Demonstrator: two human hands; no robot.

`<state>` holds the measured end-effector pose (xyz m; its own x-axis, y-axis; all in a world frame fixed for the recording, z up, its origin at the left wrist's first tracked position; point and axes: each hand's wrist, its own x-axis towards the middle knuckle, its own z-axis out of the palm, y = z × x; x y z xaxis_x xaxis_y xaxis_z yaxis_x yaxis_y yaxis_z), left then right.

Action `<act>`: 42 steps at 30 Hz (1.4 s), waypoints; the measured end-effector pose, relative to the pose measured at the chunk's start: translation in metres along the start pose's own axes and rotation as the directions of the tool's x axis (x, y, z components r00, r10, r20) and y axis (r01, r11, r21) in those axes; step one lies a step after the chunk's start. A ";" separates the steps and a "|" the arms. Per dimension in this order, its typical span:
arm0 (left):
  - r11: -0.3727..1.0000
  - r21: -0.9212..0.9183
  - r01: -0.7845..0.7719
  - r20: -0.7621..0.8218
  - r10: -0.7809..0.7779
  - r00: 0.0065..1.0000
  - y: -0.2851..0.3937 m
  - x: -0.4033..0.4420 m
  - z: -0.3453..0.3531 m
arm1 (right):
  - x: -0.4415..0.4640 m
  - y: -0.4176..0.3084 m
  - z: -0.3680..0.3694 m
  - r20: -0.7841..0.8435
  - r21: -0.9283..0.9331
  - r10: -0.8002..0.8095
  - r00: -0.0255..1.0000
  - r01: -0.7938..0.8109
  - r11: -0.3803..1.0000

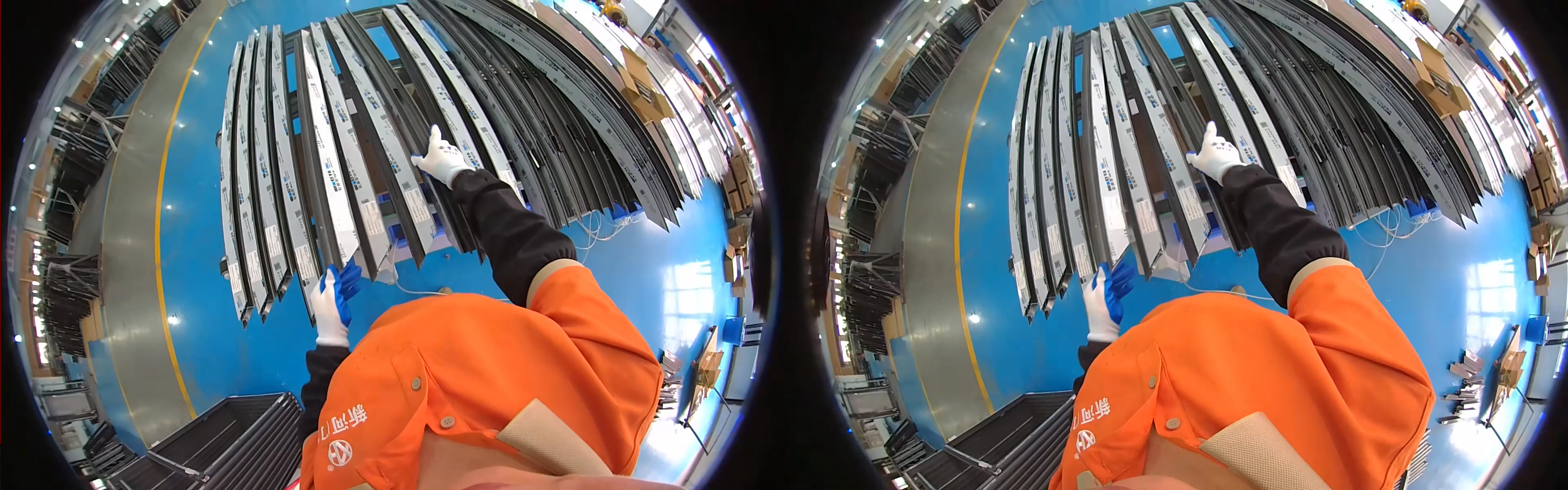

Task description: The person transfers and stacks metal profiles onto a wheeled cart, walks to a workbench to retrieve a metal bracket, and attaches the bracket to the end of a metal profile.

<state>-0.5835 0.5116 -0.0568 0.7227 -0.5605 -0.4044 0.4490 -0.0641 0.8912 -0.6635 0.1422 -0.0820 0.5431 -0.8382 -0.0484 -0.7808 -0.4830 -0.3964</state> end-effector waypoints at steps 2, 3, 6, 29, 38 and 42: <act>0.997 0.067 -0.037 -0.005 0.037 0.999 0.022 -0.020 0.003 | 0.005 0.010 -0.002 0.006 0.099 -0.010 1.000 0.010 0.995; 1.000 -0.012 0.008 0.031 -0.008 0.999 0.032 -0.030 0.006 | 0.004 0.014 -0.005 0.028 0.162 -0.012 1.000 0.007 0.987; 0.931 -0.351 0.100 0.190 -0.034 0.981 0.025 -0.035 -0.032 | -0.007 0.023 -0.018 0.346 0.467 -0.053 0.937 -0.123 0.876; 0.872 0.419 -0.252 -0.435 0.437 0.788 0.055 -0.183 -0.094 | -0.061 -0.270 0.064 0.292 0.304 -0.834 0.469 -0.872 -0.384; 0.510 -0.451 -0.732 -0.209 0.737 0.642 0.061 -0.095 -0.074 | -0.155 -0.337 0.008 0.327 0.402 -0.667 0.669 -0.737 -0.542; 0.376 -0.637 -0.673 -0.219 0.749 0.625 0.108 -0.072 -0.093 | -0.191 -0.270 -0.049 0.183 0.889 -0.901 0.393 -0.458 -0.018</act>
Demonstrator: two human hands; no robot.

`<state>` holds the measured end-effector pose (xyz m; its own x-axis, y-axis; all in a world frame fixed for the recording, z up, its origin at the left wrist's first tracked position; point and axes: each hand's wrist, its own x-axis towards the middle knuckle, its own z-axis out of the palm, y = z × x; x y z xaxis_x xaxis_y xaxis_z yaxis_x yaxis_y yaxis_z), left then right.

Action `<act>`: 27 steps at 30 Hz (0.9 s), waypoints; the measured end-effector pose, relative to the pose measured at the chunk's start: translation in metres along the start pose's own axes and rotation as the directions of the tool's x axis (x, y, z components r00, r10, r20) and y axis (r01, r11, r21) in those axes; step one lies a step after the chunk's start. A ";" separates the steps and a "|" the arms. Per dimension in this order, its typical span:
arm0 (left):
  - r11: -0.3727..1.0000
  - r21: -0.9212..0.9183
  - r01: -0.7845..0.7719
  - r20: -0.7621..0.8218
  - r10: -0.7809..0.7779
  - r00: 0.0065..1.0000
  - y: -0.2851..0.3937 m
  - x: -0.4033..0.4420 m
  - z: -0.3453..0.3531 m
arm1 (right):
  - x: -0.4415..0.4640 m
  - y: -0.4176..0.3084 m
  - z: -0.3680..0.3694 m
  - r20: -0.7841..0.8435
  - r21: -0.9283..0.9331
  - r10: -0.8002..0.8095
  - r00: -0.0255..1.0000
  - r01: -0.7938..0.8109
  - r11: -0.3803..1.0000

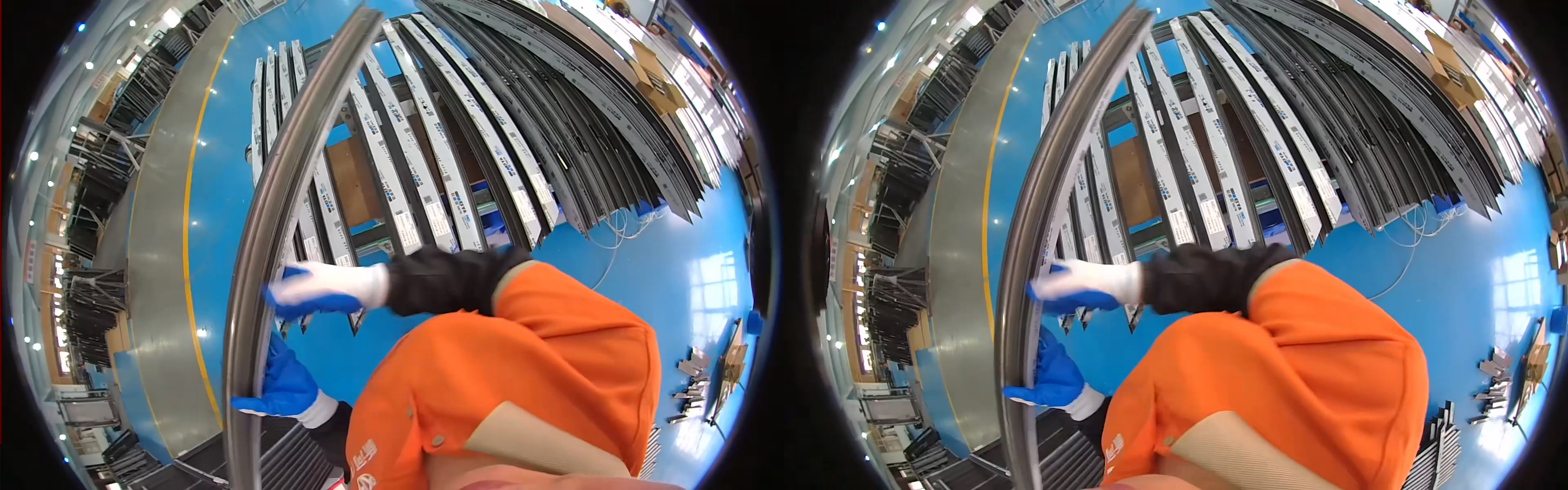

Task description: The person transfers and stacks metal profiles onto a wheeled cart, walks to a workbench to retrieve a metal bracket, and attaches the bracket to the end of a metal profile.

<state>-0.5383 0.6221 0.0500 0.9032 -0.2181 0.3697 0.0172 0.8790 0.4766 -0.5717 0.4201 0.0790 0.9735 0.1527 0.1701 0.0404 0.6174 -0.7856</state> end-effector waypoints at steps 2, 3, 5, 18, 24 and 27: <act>0.998 -0.059 0.018 -0.064 -0.022 0.998 0.012 0.025 -0.011 | -0.055 -0.030 -0.013 0.140 -0.886 -0.141 0.980 0.187 0.425; 0.994 -0.089 0.062 -0.025 -0.064 0.998 0.016 0.037 -0.018 | -0.071 -0.048 -0.020 0.251 -0.955 -0.355 0.901 0.290 0.060; 0.992 -0.046 0.118 -0.060 -0.120 0.991 0.007 0.052 0.002 | -0.104 -0.104 -0.020 0.270 -0.855 -0.449 0.852 -0.003 -0.518; 0.445 -0.072 0.893 0.364 -0.822 0.439 -0.217 0.112 0.090 | -0.309 -0.127 -0.035 -0.664 -0.661 -0.385 0.641 -0.744 -0.098; 0.299 0.036 0.953 0.426 -0.868 0.256 -0.341 0.061 0.073 | -0.317 -0.067 -0.013 -0.962 -0.193 -0.029 0.273 -0.596 0.779; 0.399 0.631 0.666 0.226 -0.915 0.334 -0.366 0.030 0.087 | -0.327 -0.043 -0.033 -0.964 -0.204 -0.085 0.251 -0.496 0.844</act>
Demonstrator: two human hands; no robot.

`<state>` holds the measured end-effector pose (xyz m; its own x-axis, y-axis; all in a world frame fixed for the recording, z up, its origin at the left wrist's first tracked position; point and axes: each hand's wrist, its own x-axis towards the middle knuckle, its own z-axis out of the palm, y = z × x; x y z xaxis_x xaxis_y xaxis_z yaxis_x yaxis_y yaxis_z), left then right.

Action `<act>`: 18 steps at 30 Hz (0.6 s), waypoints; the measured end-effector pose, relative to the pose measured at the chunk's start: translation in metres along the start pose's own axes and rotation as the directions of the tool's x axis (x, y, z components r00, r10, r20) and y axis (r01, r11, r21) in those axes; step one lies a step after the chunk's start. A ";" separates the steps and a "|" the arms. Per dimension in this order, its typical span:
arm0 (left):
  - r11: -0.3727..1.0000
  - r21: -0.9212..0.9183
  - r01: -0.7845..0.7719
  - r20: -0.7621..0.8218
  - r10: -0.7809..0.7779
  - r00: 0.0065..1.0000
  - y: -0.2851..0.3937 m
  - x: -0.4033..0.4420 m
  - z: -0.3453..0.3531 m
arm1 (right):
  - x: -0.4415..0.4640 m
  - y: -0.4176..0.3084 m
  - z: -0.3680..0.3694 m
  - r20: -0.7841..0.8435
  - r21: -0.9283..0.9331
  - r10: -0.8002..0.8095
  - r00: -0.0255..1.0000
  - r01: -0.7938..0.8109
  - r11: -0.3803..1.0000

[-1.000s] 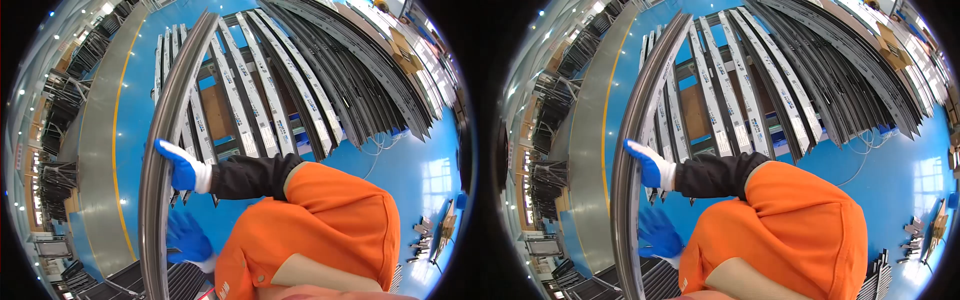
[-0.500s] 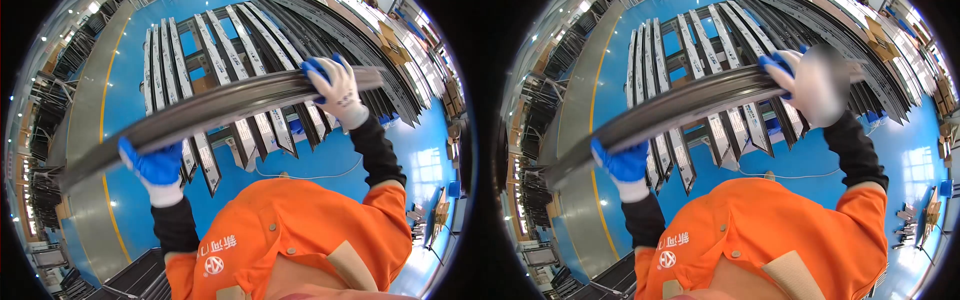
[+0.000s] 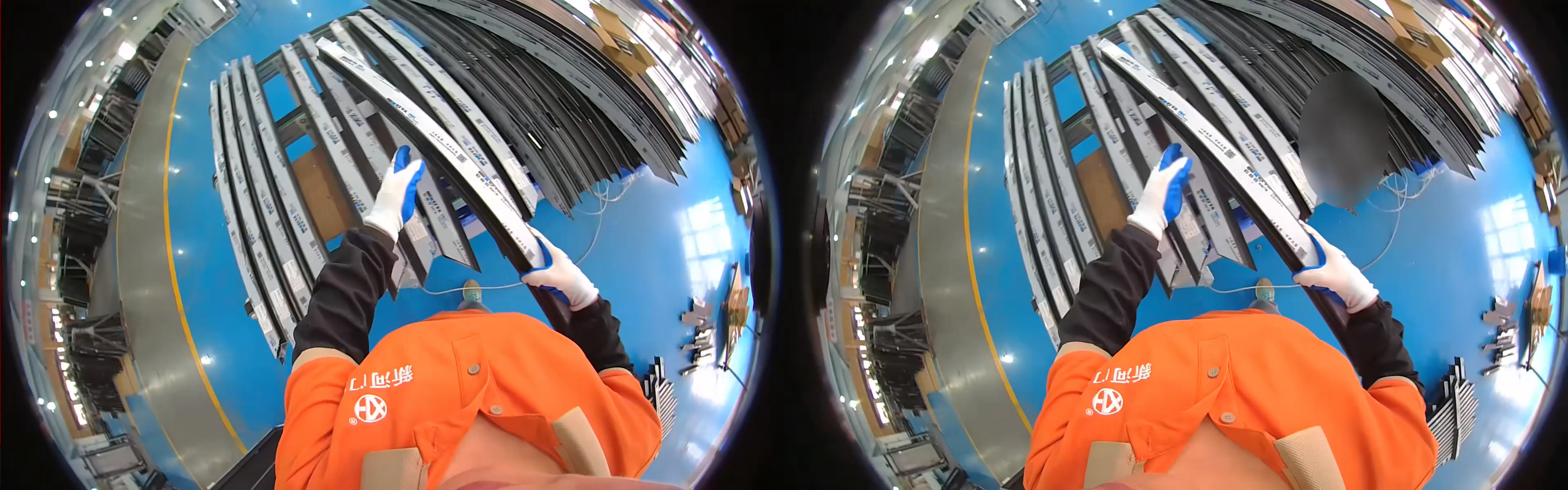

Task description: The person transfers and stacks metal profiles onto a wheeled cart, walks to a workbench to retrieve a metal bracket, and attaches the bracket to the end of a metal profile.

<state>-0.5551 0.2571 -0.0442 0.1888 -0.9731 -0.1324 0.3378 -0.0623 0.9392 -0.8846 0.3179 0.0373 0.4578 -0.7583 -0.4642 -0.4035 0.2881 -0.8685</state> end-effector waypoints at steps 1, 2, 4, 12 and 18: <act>0.945 0.327 0.017 -0.119 0.023 0.993 -0.008 -0.003 0.011 | 0.006 0.013 0.001 -0.011 0.042 -0.013 1.000 0.013 0.999; 0.787 0.613 0.069 -0.219 0.086 0.972 -0.015 -0.006 0.022 | 0.009 0.022 0.000 -0.020 0.081 -0.025 0.999 0.027 0.996; 0.602 0.796 0.067 -0.179 0.127 0.976 -0.032 -0.011 0.037 | 0.015 0.028 0.000 -0.029 0.090 -0.011 1.000 0.013 0.996; 0.021 0.984 0.178 -0.179 0.145 0.973 -0.038 0.003 0.063 | 0.069 0.029 -0.009 -0.001 0.122 -0.075 0.997 0.075 0.990; 0.170 0.979 0.112 -0.152 0.246 0.957 -0.031 -0.013 0.040 | 0.073 0.014 -0.005 0.055 0.165 0.039 0.998 -0.048 0.985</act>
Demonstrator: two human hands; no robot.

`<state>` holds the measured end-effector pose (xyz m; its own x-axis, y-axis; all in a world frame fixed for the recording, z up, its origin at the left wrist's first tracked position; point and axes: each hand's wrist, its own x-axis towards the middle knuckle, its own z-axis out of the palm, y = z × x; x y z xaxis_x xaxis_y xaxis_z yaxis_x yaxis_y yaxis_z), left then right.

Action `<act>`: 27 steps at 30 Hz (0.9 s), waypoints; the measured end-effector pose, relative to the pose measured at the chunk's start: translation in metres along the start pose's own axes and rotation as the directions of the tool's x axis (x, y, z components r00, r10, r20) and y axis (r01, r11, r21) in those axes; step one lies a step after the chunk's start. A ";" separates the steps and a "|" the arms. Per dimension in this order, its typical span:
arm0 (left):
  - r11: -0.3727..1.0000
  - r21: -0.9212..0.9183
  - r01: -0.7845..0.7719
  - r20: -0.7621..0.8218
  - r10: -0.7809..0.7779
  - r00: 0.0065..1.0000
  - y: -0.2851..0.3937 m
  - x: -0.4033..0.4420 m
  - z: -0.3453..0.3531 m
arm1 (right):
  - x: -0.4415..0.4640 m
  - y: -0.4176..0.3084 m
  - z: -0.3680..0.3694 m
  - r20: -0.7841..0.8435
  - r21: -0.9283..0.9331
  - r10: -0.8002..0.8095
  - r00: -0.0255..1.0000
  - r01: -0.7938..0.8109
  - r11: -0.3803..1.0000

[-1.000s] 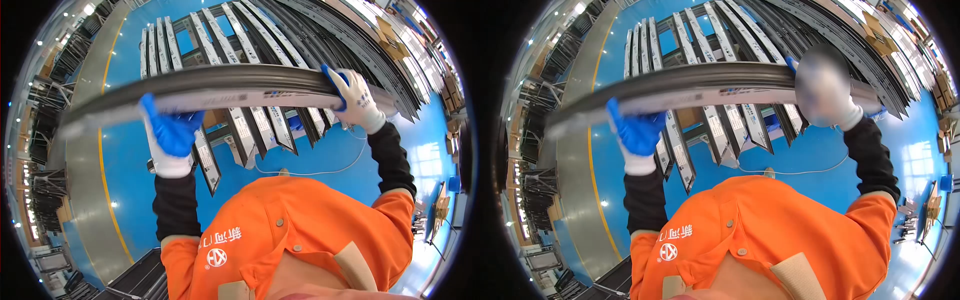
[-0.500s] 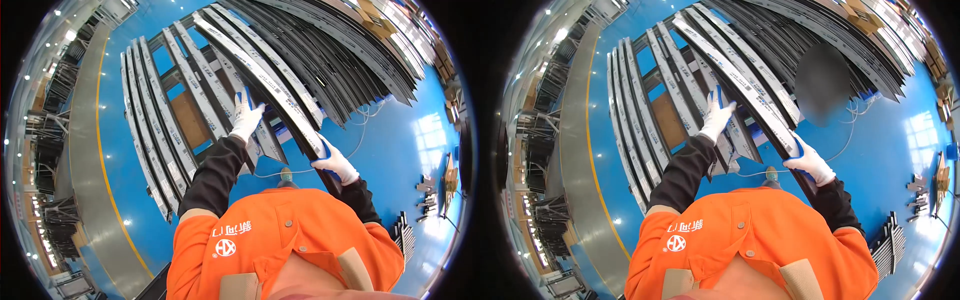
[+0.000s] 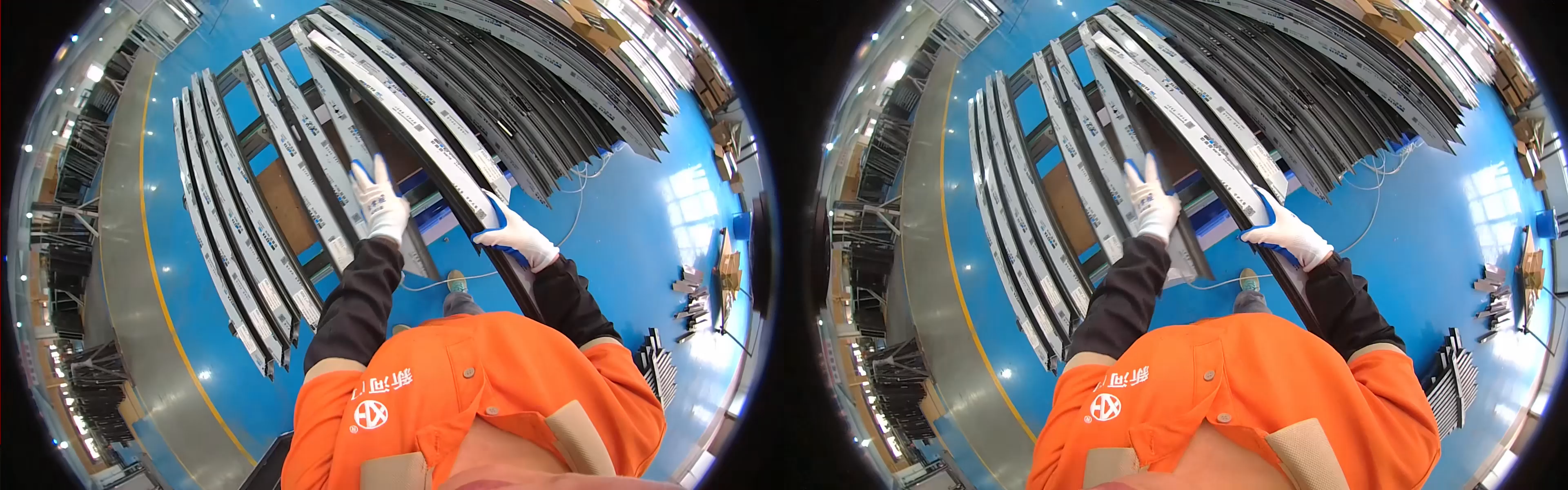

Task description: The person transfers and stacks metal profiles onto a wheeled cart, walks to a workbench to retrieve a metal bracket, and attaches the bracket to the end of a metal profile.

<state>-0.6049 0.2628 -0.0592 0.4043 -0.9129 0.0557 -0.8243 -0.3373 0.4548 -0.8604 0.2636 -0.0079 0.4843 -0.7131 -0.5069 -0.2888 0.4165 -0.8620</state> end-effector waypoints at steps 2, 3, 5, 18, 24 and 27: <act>1.000 -0.024 -0.001 -0.002 0.001 1.000 -0.021 -0.008 -0.015 | -0.002 -0.002 0.004 0.009 -0.021 0.008 1.000 -0.008 1.000; 0.995 -0.098 0.030 -0.028 -0.033 0.999 -0.031 -0.013 -0.027 | -0.003 -0.001 0.008 0.015 -0.028 0.013 1.000 -0.013 1.000; 0.986 -0.158 0.046 -0.040 -0.053 0.998 -0.044 -0.025 -0.034 | -0.003 0.005 0.021 0.011 -0.013 0.019 1.000 -0.018 1.000; 0.944 -0.330 -0.024 0.003 0.026 1.000 -0.035 -0.092 -0.010 | 0.169 -0.050 0.101 -0.259 -0.695 -0.378 0.889 0.100 0.712; 0.689 -0.585 0.428 0.323 -0.287 0.902 -0.033 -0.106 0.001 | 0.150 -0.029 0.117 -0.227 -0.888 -0.514 0.828 0.041 0.458; 0.656 -0.632 0.413 0.309 -0.275 0.910 -0.034 -0.113 0.010 | 0.110 0.001 0.118 -0.181 -0.913 -0.568 0.802 0.078 0.401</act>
<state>-0.6268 0.3748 -0.0896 0.4723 -0.8092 -0.3495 -0.1233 -0.4533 0.8828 -0.7102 0.2521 -0.0649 0.4032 -0.9112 0.0841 -0.8321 -0.4033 -0.3808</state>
